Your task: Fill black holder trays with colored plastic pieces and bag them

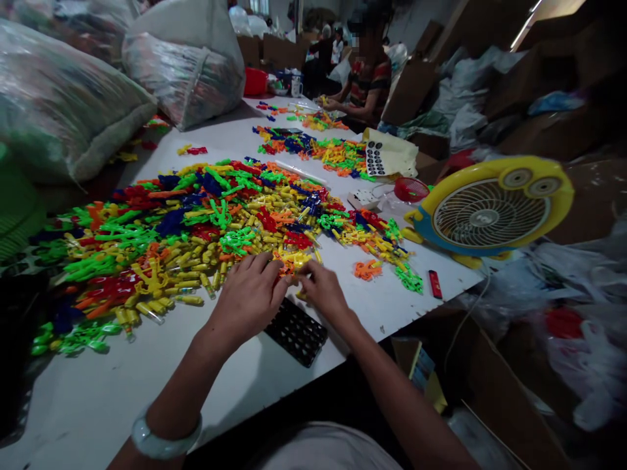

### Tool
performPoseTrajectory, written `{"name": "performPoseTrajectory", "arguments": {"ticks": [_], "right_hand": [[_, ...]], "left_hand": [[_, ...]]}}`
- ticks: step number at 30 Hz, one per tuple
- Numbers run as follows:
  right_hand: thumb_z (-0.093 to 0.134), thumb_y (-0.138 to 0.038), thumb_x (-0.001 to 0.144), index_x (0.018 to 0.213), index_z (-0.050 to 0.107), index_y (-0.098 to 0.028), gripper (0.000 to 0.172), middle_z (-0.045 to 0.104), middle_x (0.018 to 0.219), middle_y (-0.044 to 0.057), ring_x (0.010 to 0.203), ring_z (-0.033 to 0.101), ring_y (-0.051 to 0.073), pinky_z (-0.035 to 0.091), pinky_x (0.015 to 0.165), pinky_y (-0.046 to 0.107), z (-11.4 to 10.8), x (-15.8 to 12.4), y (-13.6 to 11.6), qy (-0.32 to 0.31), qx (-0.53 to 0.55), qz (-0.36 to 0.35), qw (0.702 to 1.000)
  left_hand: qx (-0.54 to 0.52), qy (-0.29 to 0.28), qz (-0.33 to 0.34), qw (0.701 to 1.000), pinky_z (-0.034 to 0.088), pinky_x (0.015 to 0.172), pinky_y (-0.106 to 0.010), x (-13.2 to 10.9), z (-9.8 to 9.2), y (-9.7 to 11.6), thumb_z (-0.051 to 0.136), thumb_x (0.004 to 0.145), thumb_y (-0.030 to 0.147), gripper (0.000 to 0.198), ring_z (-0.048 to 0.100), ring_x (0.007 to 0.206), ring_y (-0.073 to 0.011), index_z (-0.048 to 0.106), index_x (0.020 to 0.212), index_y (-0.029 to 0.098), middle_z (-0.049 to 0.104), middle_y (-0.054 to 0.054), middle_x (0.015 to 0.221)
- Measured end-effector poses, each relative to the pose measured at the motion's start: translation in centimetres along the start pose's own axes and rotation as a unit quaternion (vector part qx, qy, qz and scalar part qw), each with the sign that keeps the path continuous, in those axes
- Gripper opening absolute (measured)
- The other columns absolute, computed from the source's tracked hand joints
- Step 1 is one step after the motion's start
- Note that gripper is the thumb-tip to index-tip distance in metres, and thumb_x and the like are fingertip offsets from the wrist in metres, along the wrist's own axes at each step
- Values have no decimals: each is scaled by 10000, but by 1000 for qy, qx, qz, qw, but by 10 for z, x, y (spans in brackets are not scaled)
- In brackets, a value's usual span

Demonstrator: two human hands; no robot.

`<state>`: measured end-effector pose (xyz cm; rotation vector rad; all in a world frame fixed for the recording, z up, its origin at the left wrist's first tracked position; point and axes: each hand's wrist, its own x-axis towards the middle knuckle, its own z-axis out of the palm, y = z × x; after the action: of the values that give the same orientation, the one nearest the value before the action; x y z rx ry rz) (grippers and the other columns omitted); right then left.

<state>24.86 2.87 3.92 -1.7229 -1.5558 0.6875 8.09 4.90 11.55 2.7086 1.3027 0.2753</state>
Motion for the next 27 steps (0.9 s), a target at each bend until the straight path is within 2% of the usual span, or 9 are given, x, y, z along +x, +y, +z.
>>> {"name": "performPoseTrajectory", "arguments": {"ticks": [2, 4, 6, 10, 12, 15, 18, 22, 27], "right_hand": [[488, -181, 908, 1061, 647, -170, 221, 674, 1041, 80, 954, 606, 196, 459, 853, 306, -7, 31, 6, 69, -81, -10, 994], [522, -207, 912, 1232, 606, -171, 333, 593, 1269, 122, 1162, 510, 241, 396, 977, 355, -7, 58, 11, 61, -163, -50, 984], [543, -242, 917, 1315, 568, -210, 400, 539, 1360, 115, 1233, 439, 272, 363, 1008, 394, -4, 73, 17, 23, -217, -69, 973], [468, -223, 955, 1260, 624, -254, 344, 571, 1345, 87, 1200, 448, 285, 349, 991, 441, -6, 70, 27, 42, -234, -45, 970], [476, -230, 955, 1267, 622, -253, 345, 570, 1349, 90, 1207, 449, 282, 337, 1003, 447, -7, 58, 27, 48, -220, -78, 971], [582, -318, 913, 1324, 570, -265, 415, 535, 1389, 99, 1255, 425, 289, 325, 1028, 464, -3, 36, 23, -21, -222, -163, 961], [659, -347, 864, 1350, 537, -263, 508, 507, 1415, 123, 1283, 416, 301, 341, 1033, 481, 0, 19, 20, -55, -229, -185, 954], [593, -283, 901, 1302, 579, -224, 406, 604, 1291, 114, 1195, 518, 243, 399, 1016, 406, -15, 17, 27, -2, -145, -163, 976], [518, -172, 912, 1048, 712, -138, 239, 691, 1037, 124, 1023, 584, 239, 435, 945, 365, -40, 29, 41, 74, -171, -36, 982]], "left_hand": [[2, 2, 4, 1000, 411, 969, -425, 1, 0, 0, 315, 974, 416, 399, 527, 1113, -267, 604, 1150, 204, 604, -104, 1187], [6, 1, 3, 1000, 413, 966, -425, 1, -1, 0, 327, 970, 402, 388, 525, 1113, -270, 602, 1152, 197, 600, -108, 1198], [10, -3, -2, 1000, 412, 973, -425, -1, -1, -2, 330, 967, 390, 389, 521, 1122, -272, 593, 1168, 186, 589, -112, 1228], [17, -8, -6, 1000, 405, 997, -427, -10, -3, -11, 323, 966, 386, 398, 519, 1135, -274, 584, 1171, 168, 590, -113, 1243], [19, -3, -9, 1000, 406, 1000, -427, -13, -3, -14, 332, 961, 387, 389, 519, 1148, -275, 587, 1163, 173, 597, -113, 1237], [26, 7, -17, 999, 407, 1000, -427, -14, -2, -16, 356, 951, 380, 368, 521, 1166, -272, 590, 1163, 192, 590, -114, 1270], [29, 10, -20, 999, 408, 999, -432, -14, -1, -15, 362, 948, 372, 367, 520, 1174, -274, 594, 1167, 192, 581, -116, 1296], [29, 13, -24, 999, 420, 977, -439, -15, -1, -12, 349, 950, 379, 390, 518, 1172, -288, 586, 1193, 187, 586, -108, 1295], [21, 17, -32, 999, 431, 970, -437, -15, -2, -11, 363, 945, 381, 385, 536, 1149, -282, 595, 1191, 197, 586, -109, 1292]]}}
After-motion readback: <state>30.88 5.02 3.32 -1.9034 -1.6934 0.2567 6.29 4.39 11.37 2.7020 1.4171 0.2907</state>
